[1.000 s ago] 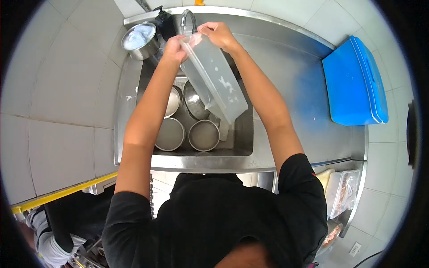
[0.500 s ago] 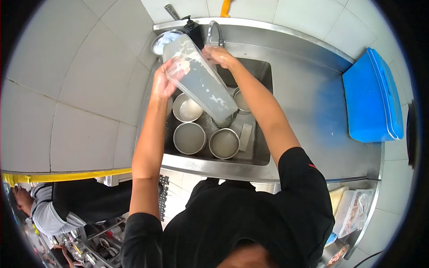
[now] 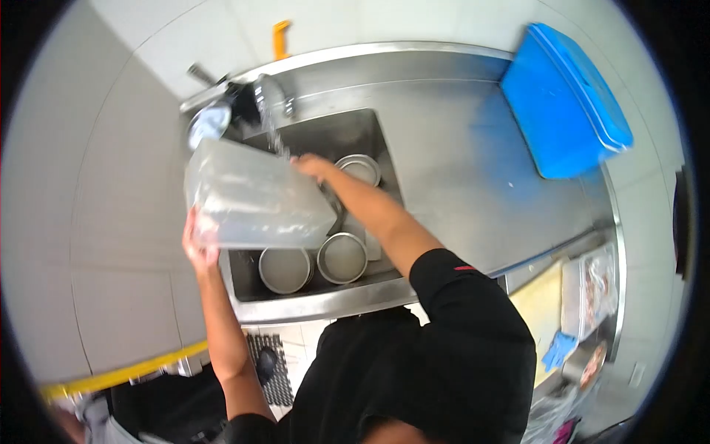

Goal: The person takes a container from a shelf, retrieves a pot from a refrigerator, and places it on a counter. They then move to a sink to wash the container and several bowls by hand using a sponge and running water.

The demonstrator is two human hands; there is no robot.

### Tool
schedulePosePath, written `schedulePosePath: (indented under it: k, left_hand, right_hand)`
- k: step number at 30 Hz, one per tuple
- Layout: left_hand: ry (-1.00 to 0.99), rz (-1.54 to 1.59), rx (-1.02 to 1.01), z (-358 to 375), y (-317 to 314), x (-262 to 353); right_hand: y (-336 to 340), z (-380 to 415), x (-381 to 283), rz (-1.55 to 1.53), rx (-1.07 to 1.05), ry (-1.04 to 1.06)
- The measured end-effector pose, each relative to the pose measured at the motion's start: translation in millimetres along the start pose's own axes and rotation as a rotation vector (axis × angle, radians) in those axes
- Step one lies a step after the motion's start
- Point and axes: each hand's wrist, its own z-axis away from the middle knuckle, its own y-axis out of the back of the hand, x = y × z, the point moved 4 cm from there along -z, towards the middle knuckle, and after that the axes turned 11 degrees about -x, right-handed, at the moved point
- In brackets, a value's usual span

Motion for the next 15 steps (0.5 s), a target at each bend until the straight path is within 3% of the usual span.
schedulePosePath:
  k: [2, 4, 6, 7, 8, 10, 11, 14, 15]
  left_hand:
    - [-0.001, -0.006, -0.006, 10.9, 19.1, -0.5]
    - [0.006, -0.005, -0.014, 19.5, 15.4, -3.8]
    - [-0.023, 0.134, 0.142, 37.4, -5.2, -7.4]
    - [-0.076, 0.108, -0.023, 44.3, 8.2, -9.2]
    - [-0.069, 0.109, -0.021, 53.1, 12.4, -11.1]
    - [-0.075, 0.222, -0.003, 65.2, 22.1, -16.2]
    - [-0.064, 0.269, -0.103, 67.9, 21.2, -17.1]
    - [-0.086, 0.272, 0.035, 88.4, 27.8, -28.5]
    - [-0.067, 0.359, -0.014, 92.6, 40.9, -33.2]
  right_hand:
    - [-5.9, 8.7, 23.6, -0.245, -0.01, -0.171]
    - [-5.8, 30.8, 39.6, -0.389, -0.098, -0.127]
    - [-5.1, 41.0, 58.2, -0.529, -0.205, -0.086]
    - [-7.8, 38.4, 67.3, -0.545, -0.332, -0.073]
    - [-14.0, 46.1, 68.6, -0.561, -0.462, -0.056]
    - [-19.2, 60.4, 72.5, -0.591, -0.517, -0.047]
    - [-23.9, 66.6, 77.0, -0.617, -0.576, -0.037]
    - [-25.5, 78.6, 91.4, -0.795, -0.511, -0.135]
    - [-24.8, 83.6, 95.0, -0.787, -0.504, -0.139]
